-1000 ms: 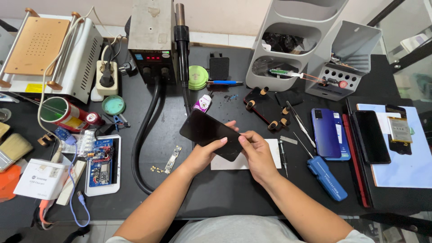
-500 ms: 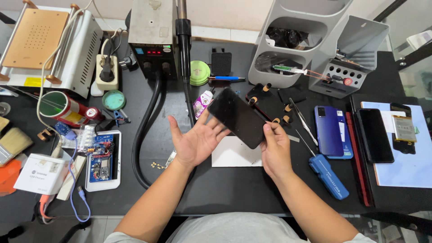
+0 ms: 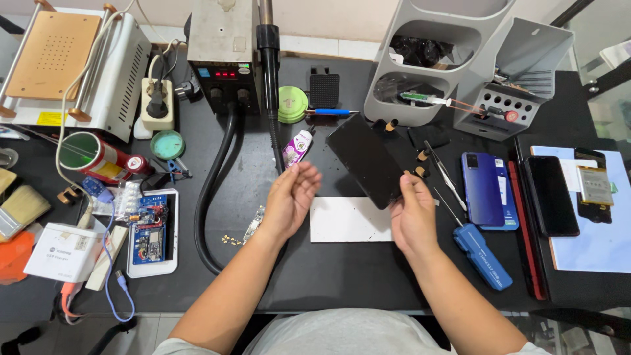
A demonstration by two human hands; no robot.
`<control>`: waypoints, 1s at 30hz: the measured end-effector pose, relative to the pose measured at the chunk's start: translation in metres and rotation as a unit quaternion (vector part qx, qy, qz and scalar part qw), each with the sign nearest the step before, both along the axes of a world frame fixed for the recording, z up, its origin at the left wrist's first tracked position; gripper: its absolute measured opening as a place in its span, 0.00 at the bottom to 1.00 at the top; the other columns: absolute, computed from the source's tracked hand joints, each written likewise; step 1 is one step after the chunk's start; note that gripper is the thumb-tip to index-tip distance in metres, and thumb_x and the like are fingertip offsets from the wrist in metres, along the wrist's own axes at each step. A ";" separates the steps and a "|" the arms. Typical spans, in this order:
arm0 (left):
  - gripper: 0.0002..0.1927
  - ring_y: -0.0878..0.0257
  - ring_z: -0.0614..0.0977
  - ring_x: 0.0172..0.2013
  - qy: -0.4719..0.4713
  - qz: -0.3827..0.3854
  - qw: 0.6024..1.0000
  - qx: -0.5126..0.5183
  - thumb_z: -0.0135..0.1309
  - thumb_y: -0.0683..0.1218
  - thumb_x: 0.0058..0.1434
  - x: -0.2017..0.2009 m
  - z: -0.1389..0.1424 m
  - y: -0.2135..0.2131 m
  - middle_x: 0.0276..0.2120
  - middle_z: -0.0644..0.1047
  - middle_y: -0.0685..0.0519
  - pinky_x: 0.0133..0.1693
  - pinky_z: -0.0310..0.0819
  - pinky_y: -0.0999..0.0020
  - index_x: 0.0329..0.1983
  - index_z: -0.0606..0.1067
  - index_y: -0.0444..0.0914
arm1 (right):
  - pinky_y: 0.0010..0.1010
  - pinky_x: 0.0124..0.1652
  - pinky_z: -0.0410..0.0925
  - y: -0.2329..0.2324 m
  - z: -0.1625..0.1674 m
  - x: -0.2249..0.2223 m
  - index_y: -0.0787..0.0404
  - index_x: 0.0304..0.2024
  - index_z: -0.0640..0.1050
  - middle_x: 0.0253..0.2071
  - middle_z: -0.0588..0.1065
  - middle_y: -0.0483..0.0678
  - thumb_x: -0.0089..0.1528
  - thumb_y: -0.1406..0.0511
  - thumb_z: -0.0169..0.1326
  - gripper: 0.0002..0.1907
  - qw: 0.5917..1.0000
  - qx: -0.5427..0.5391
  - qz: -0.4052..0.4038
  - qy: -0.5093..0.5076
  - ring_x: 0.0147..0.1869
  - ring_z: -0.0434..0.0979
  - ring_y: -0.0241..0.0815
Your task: The person uses a screwdriver to tighten screws on the back of a disassembled smartphone. They then place the back cover onto the phone, press it into place, and wipe the surface with an orange cloth.
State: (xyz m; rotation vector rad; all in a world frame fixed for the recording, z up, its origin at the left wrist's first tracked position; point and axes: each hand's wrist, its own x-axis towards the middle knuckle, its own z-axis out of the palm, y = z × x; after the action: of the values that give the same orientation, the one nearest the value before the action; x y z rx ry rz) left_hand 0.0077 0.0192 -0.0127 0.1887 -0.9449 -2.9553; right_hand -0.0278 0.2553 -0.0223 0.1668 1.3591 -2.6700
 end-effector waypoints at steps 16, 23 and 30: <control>0.22 0.71 0.63 0.16 0.063 -0.078 0.990 -0.096 0.58 0.43 0.66 0.009 -0.001 0.001 0.16 0.66 0.57 0.21 0.55 0.75 0.20 0.61 0.41 | 0.33 0.57 0.71 0.026 0.006 -0.006 0.64 0.49 0.75 0.50 0.78 0.50 0.74 0.65 0.46 0.09 0.996 0.058 -0.060 0.032 0.53 0.79 0.39; 0.20 0.71 0.58 0.30 0.186 -0.043 0.950 -0.249 0.58 0.49 0.68 0.015 -0.005 0.000 0.28 0.59 0.61 0.32 0.51 0.74 0.30 0.60 0.40 | 0.33 0.55 0.73 0.032 0.014 -0.015 0.63 0.48 0.74 0.48 0.78 0.49 0.74 0.65 0.46 0.08 0.995 0.066 -0.067 0.035 0.51 0.79 0.39; 0.25 0.67 0.76 0.46 0.074 -0.029 0.939 -0.335 0.58 0.44 0.59 0.007 0.009 0.021 0.54 0.70 0.57 0.40 0.74 0.71 0.58 0.62 0.40 | 0.31 0.52 0.72 0.021 0.005 -0.008 0.64 0.49 0.74 0.50 0.78 0.48 0.72 0.66 0.49 0.07 0.998 0.049 -0.025 0.016 0.52 0.78 0.37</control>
State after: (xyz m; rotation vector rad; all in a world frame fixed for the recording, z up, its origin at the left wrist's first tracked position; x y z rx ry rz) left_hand 0.0145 0.0403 -0.0040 -0.0863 -1.8617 -2.4530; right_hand -0.0353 0.2764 -0.0172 0.1722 1.5162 -2.6588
